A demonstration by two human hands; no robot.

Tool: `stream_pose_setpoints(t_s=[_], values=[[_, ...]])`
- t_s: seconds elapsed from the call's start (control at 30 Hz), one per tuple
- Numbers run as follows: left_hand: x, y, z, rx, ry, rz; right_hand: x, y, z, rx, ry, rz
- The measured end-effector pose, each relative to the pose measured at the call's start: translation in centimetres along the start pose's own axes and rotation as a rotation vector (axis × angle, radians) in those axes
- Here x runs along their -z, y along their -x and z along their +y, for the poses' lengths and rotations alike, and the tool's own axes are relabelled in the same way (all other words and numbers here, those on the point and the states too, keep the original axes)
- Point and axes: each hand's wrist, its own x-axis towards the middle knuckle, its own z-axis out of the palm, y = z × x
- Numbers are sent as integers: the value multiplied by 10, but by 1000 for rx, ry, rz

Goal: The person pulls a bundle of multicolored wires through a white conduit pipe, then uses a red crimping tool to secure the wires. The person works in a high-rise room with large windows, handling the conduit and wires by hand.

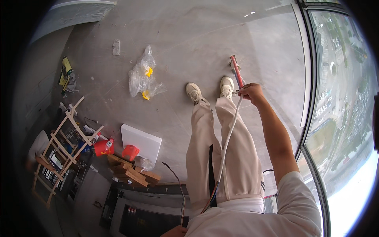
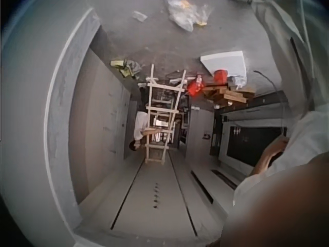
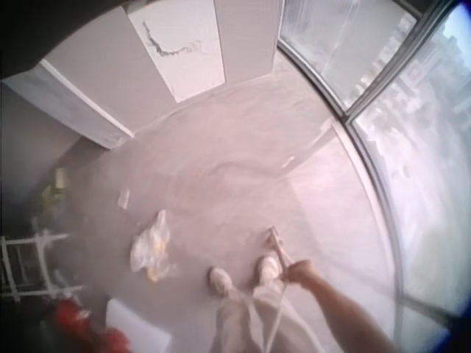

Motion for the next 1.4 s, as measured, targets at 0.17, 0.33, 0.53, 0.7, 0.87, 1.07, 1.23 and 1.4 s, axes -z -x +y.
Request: stream_pose_setpoints(t_s=[0.17, 0.33, 0.53, 0.7, 0.87, 1.07, 1.23, 1.4], values=[[-9, -3, -19, -7, 83, -19, -4, -6, 3, 31, 33, 116], [-12, -8, -20, -12, 119, -37, -9, -11, -10, 48, 168, 249], [-3, -5, -17, -19, 123, -48, -17, 48, 33, 127, -70, 161], [-1, -6, -21, -16, 120, -53, -64, 136, 89, -228, -499, -204], [8, 0, -10, -37, 101, -68, -72, 111, 113, -62, -889, -221], [6, -1, 6, 17, 107, -16, -68, 132, 61, -159, -716, 166], [15, -15, -15, -1, 137, 60, -68, 117, 45, -163, -746, 189], [26, -15, -23, 21, 204, 33, -78, 108, 64, -200, -636, 205]])
